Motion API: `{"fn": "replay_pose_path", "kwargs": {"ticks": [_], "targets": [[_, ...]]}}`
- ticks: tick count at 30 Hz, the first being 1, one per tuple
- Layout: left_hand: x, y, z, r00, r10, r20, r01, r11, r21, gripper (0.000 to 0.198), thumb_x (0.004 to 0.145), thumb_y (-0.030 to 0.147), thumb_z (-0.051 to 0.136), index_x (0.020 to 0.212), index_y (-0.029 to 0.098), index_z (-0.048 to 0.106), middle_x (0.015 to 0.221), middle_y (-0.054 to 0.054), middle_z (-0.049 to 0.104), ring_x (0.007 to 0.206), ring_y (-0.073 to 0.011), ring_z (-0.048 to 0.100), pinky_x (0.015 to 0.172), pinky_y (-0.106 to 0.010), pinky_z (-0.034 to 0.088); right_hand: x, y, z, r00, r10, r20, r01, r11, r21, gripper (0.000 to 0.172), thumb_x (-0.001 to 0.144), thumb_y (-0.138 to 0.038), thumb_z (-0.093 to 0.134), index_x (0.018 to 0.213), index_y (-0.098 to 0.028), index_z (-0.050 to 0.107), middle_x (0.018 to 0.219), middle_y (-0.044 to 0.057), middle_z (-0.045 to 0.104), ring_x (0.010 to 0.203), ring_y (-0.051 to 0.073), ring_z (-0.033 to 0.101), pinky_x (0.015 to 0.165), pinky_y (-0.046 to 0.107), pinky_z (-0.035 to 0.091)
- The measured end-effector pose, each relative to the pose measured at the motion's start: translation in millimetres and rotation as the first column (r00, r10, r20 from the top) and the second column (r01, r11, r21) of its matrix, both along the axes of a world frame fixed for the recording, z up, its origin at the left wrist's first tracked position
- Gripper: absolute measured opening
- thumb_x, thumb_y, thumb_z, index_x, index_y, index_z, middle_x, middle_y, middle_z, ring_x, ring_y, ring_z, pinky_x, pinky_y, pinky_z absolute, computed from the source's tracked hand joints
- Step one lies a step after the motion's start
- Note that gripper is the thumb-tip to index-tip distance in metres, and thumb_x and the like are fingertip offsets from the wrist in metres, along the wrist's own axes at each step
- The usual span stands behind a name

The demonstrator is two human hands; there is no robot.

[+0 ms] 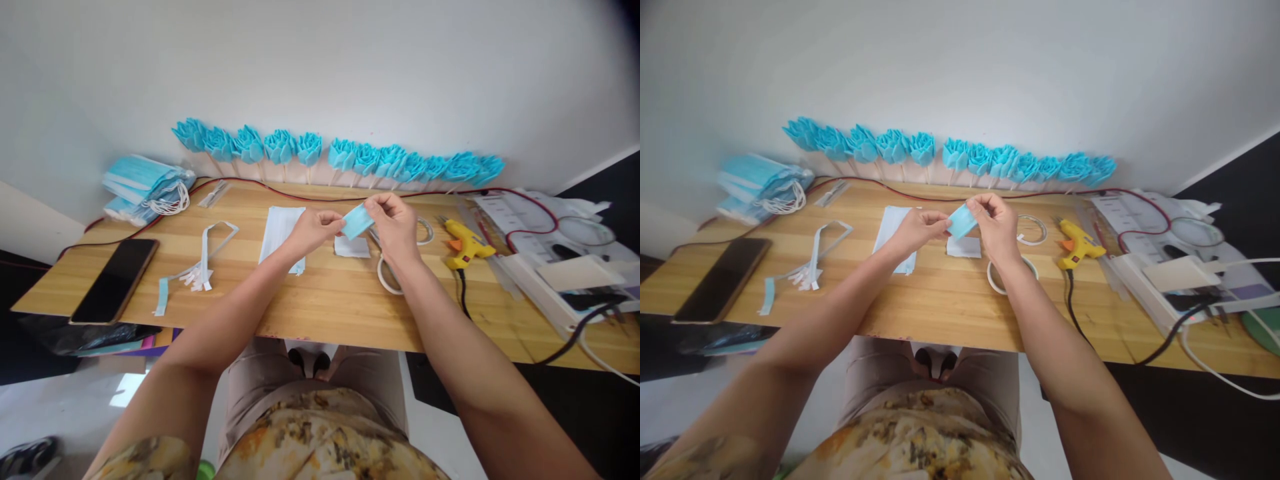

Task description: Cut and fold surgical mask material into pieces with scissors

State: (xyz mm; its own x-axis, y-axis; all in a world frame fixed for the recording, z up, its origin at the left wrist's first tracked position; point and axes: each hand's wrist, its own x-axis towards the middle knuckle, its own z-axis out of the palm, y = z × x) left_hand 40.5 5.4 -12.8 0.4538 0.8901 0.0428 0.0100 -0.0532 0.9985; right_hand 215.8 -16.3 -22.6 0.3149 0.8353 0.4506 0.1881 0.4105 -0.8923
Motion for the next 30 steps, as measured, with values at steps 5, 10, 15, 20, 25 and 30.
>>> {"fn": "replay_pose_path", "kwargs": {"ticks": [5, 10, 15, 20, 25, 30], "targets": [[-1, -2, 6.0, 0.998, 0.035, 0.052, -0.039, 0.995, 0.091, 0.021, 0.079, 0.027, 0.074, 0.095, 0.015, 0.076, 0.095, -0.006, 0.077, 0.084, -0.0147, 0.067, 0.078, -0.026, 0.051, -4, -6, 4.1, 0.984, 0.006, 0.180, -0.003, 1.000, -0.015, 0.016, 0.082, -0.038, 0.072, 0.078, -0.023, 0.069, 0.071, -0.002, 0.068, 0.064, 0.015, 0.057, 0.062, 0.030, 0.046], [0, -5, 8.4, 0.994, 0.075, -0.084, -0.055, 0.976, 0.213, 0.013, 0.078, 0.025, 0.071, 0.084, 0.016, 0.077, 0.080, -0.002, 0.073, 0.068, -0.0111, 0.057, 0.065, -0.023, 0.042, -12, -15, 9.1, 0.924, 0.006, 0.383, -0.035, 0.997, 0.070, 0.013, 0.085, -0.029, 0.071, 0.073, -0.023, 0.069, 0.076, 0.000, 0.070, 0.072, 0.016, 0.061, 0.072, 0.033, 0.047], [2, -8, 10.9, 0.985, 0.134, -0.113, -0.105, 0.967, 0.231, 0.013, 0.077, 0.014, 0.063, 0.068, 0.016, 0.071, 0.063, 0.003, 0.063, 0.061, -0.0088, 0.050, 0.060, -0.022, 0.038, -13, -16, 9.0, 0.909, 0.026, 0.415, -0.063, 0.995, 0.074, 0.011, 0.084, -0.030, 0.073, 0.076, -0.024, 0.070, 0.079, 0.001, 0.070, 0.079, 0.019, 0.064, 0.079, 0.035, 0.049], [-1, -3, 8.6, 0.983, 0.181, 0.003, -0.181, 0.981, 0.068, 0.009, 0.080, 0.021, 0.066, 0.079, 0.016, 0.074, 0.071, 0.001, 0.068, 0.054, -0.0076, 0.050, 0.052, -0.021, 0.042, -5, -6, 0.0, 0.958, 0.173, 0.229, -0.167, 0.985, -0.047, 0.055, 0.078, -0.043, 0.079, 0.129, -0.031, 0.062, 0.112, 0.002, 0.072, 0.105, 0.022, 0.068, 0.095, 0.040, 0.054], [-1, -1, 5.0, 0.982, 0.145, 0.124, -0.151, 0.988, 0.036, 0.010, 0.078, 0.024, 0.072, 0.079, 0.015, 0.073, 0.079, -0.001, 0.072, 0.065, -0.0105, 0.061, 0.062, -0.024, 0.056, 0, 4, -12.6, 0.945, 0.281, 0.170, -0.258, 0.955, -0.143, 0.069, 0.076, -0.042, 0.080, 0.139, -0.033, 0.054, 0.107, 0.003, 0.073, 0.104, 0.024, 0.069, 0.089, 0.041, 0.058], [0, -2, 6.3, 0.977, 0.150, 0.154, -0.154, 0.988, 0.015, 0.007, 0.078, 0.021, 0.072, 0.077, 0.014, 0.072, 0.077, -0.001, 0.071, 0.066, -0.0099, 0.062, 0.063, -0.023, 0.057, 0, 5, -14.0, 0.954, 0.279, 0.111, -0.260, 0.952, -0.160, 0.061, 0.076, -0.036, 0.077, 0.134, -0.032, 0.058, 0.102, 0.003, 0.073, 0.094, 0.023, 0.070, 0.075, 0.038, 0.059]]}}
